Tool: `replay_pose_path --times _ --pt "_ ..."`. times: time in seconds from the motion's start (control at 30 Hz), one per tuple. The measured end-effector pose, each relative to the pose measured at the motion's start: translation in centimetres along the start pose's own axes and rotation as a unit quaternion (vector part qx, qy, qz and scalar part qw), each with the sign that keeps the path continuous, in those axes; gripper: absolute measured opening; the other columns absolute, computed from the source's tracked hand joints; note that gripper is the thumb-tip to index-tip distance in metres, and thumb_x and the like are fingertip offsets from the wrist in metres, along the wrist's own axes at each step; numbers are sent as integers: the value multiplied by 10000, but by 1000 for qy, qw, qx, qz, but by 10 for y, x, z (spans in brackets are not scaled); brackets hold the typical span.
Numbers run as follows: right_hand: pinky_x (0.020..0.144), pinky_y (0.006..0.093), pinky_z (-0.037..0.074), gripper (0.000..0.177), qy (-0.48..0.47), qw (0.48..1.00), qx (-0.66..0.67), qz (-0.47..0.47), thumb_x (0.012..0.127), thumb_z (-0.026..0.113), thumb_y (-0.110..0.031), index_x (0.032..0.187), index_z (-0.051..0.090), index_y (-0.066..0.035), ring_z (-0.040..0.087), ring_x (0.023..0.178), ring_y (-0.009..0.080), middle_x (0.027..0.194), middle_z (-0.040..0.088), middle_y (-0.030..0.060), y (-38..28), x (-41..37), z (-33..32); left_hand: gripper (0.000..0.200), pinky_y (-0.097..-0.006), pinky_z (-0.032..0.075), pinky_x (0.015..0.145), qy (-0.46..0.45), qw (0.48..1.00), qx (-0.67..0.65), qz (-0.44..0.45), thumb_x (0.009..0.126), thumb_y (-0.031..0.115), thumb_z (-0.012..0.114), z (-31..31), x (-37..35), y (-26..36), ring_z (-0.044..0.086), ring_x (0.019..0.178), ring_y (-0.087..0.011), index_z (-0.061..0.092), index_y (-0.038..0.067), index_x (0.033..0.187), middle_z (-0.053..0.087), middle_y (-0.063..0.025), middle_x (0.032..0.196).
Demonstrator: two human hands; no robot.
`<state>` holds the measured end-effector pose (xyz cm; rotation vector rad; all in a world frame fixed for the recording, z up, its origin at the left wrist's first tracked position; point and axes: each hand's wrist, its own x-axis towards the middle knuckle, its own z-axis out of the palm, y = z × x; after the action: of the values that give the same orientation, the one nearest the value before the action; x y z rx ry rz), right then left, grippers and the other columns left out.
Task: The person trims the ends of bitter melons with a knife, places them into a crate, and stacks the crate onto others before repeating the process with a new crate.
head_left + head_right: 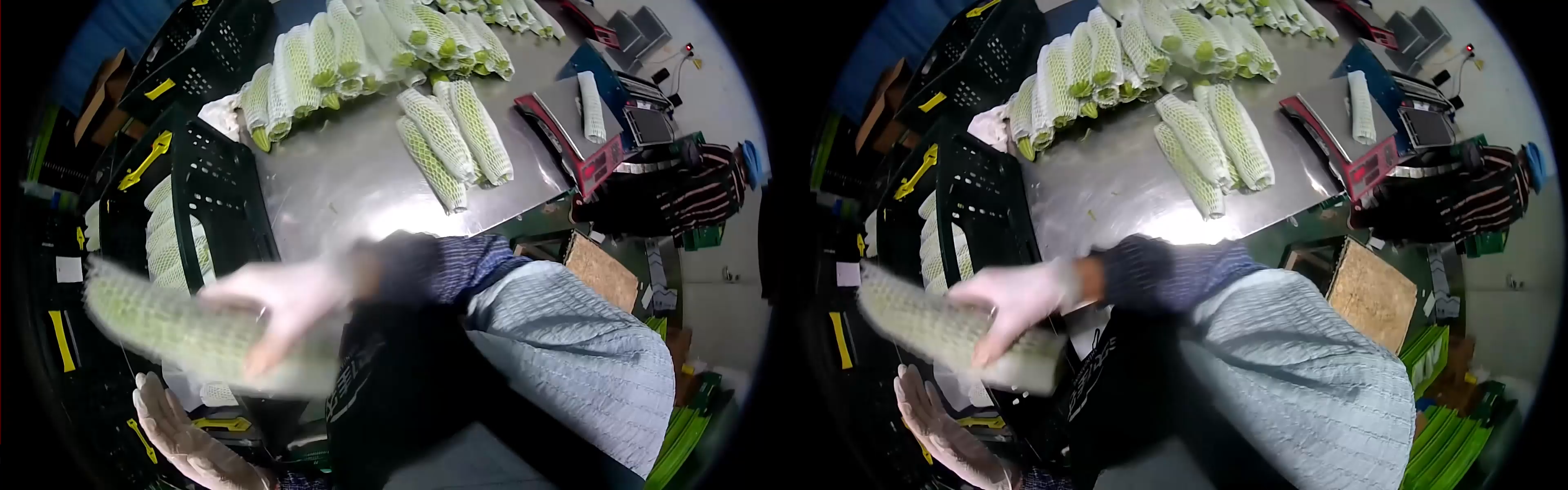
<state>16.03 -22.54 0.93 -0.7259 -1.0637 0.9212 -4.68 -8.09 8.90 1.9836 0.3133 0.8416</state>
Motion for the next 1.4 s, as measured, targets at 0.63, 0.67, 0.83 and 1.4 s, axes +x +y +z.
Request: replay_pose_path --times 0.63,0.67,0.83,1.4 --pt "1102 329 364 755 472 662 -464 351 802 741 -134 1465 406 0 506 1295 227 1403 544 143 -71 -476 -259 432 -303 425 1027 62 969 54 -232 939 176 626 -56 65 -75 580 1176 -205 558 -18 1318 590 -134 1328" --pt "1100 332 370 770 458 661 -499 324 806 759 -156 1469 401 4 516 1283 226 1403 543 142 -58 -510 -285 444 -300 436 1011 55 969 64 -230 939 198 641 -63 67 -84 580 1164 -192 555 -21 1316 603 -127 1297" --pt "923 311 481 649 540 379 -633 404 900 719 -252 1433 450 2 620 1036 197 1252 636 137 -103 -428 -247 416 -293 448 1002 24 968 46 -247 955 196 654 -76 72 -111 617 1105 -164 556 -15 1300 615 -111 1268" --pt "689 273 484 341 132 723 -622 270 933 599 -11 1271 573 23 542 702 132 841 650 115 -11 -144 -188 418 -381 516 869 -563 654 435 -257 677 85 769 -88 56 -212 672 943 -294 688 127 1086 695 -86 937"
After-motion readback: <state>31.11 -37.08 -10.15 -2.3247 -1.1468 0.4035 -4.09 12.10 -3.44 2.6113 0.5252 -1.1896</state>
